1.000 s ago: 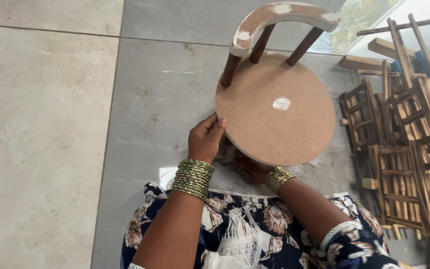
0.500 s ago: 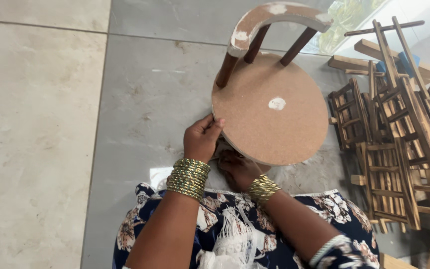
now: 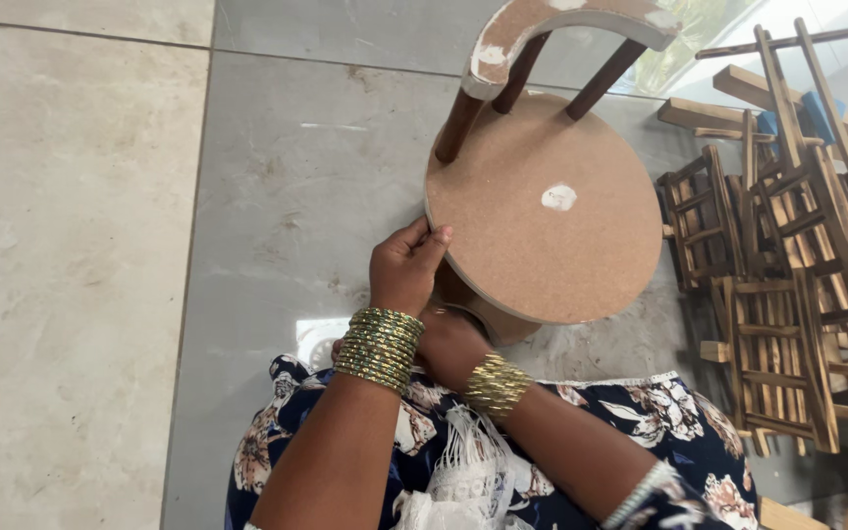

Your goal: The person wipes a small wooden chair frame with a cloth, then picks up a small round wooden stool and wipes its seat, backrest, and legs. The person handles the items one at a time, turning them to reach different surfaces.

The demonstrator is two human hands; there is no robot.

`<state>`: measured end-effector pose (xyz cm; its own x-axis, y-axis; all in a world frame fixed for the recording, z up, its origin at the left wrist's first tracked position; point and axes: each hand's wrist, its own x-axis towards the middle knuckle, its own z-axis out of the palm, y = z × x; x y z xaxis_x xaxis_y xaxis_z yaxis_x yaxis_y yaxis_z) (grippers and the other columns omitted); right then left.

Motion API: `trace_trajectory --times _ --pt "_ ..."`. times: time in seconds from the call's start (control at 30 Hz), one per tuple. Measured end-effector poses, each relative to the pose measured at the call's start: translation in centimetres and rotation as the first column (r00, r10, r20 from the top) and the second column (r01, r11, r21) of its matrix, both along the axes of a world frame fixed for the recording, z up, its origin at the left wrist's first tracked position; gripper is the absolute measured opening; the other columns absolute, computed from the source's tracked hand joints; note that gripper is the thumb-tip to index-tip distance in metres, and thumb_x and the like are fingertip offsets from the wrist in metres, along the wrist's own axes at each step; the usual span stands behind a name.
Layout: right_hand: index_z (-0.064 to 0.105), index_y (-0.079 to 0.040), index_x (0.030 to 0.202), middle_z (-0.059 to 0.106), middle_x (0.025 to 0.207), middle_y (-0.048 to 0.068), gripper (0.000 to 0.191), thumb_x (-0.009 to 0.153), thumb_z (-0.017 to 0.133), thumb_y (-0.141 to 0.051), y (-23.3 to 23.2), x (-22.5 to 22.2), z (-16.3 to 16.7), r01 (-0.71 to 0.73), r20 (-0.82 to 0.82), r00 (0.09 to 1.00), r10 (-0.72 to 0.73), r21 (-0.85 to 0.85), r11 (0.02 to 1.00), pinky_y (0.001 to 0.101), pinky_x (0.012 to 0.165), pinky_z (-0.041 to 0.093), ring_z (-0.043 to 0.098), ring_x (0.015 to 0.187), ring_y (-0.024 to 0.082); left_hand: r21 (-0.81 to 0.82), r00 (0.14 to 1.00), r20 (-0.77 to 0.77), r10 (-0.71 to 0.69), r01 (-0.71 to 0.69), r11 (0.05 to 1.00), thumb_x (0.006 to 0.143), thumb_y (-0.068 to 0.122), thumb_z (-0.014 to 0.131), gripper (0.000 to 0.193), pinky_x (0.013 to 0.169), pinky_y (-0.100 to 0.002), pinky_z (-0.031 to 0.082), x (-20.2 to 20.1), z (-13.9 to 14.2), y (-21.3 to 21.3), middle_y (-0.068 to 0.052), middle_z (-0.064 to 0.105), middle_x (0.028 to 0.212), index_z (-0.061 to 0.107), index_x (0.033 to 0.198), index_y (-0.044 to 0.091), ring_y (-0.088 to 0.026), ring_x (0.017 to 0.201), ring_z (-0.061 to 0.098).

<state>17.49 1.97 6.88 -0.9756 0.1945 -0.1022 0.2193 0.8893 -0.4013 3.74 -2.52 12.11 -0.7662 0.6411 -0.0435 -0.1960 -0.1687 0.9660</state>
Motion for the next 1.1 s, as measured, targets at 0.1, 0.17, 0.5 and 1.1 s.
trace_trajectory --times 0.1,0.17,0.5,1.1 --pt "0.067 -0.008 0.113 0.068 0.119 0.018 0.025 0.097 0.064 -0.027 -1.3 -3.9 -0.4 0.124 0.023 0.992 -0.122 -0.173 0.977 0.0456 0.100 0.049 0.064 0.114 0.035 0.061 0.999 0.048 -0.006 0.003 0.998 0.092 0.022 0.073 0.038 0.076 -0.019 0.052 0.2 0.1 0.0 0.006 0.073 0.089 0.072 0.123 -0.001 -0.001 0.080 0.061" --pt "0.067 -0.008 0.113 0.068 0.120 0.018 0.025 0.097 0.064 -0.027 -1.9 -4.6 -0.8 0.093 0.145 0.987 -0.064 -0.199 0.976 0.0453 0.100 0.049 0.064 0.115 0.035 0.050 0.999 0.054 -0.008 0.005 0.999 0.094 0.021 0.074 0.038 0.070 -0.020 0.047 0.3 0.1 0.0 0.005 0.067 0.085 0.073 0.125 -0.001 -0.003 0.076 0.053" --pt "0.066 -0.011 0.117 0.067 0.124 0.016 0.026 0.096 0.064 -0.025 3.3 -7.8 -0.4 0.218 -0.124 0.964 -0.234 -0.126 0.968 0.0440 0.101 0.049 0.063 0.117 0.033 0.128 0.991 0.136 0.008 -0.026 0.991 0.093 0.018 0.073 0.036 0.074 -0.019 0.054 0.9 -0.8 0.9 0.002 0.074 0.091 0.071 0.123 -0.003 -0.002 0.080 0.064" --pt "0.065 -0.016 0.124 0.065 0.130 0.012 0.031 0.094 0.063 -0.023 8.1 -10.6 1.3 0.327 -0.129 0.935 -0.331 -0.052 0.943 0.0415 0.103 0.048 0.061 0.121 0.030 0.192 0.989 0.150 -0.012 -0.017 0.981 0.098 0.017 0.068 0.033 0.080 -0.019 0.052 1.6 -0.5 0.9 0.004 0.072 0.098 0.070 0.127 0.000 -0.002 0.087 0.061"
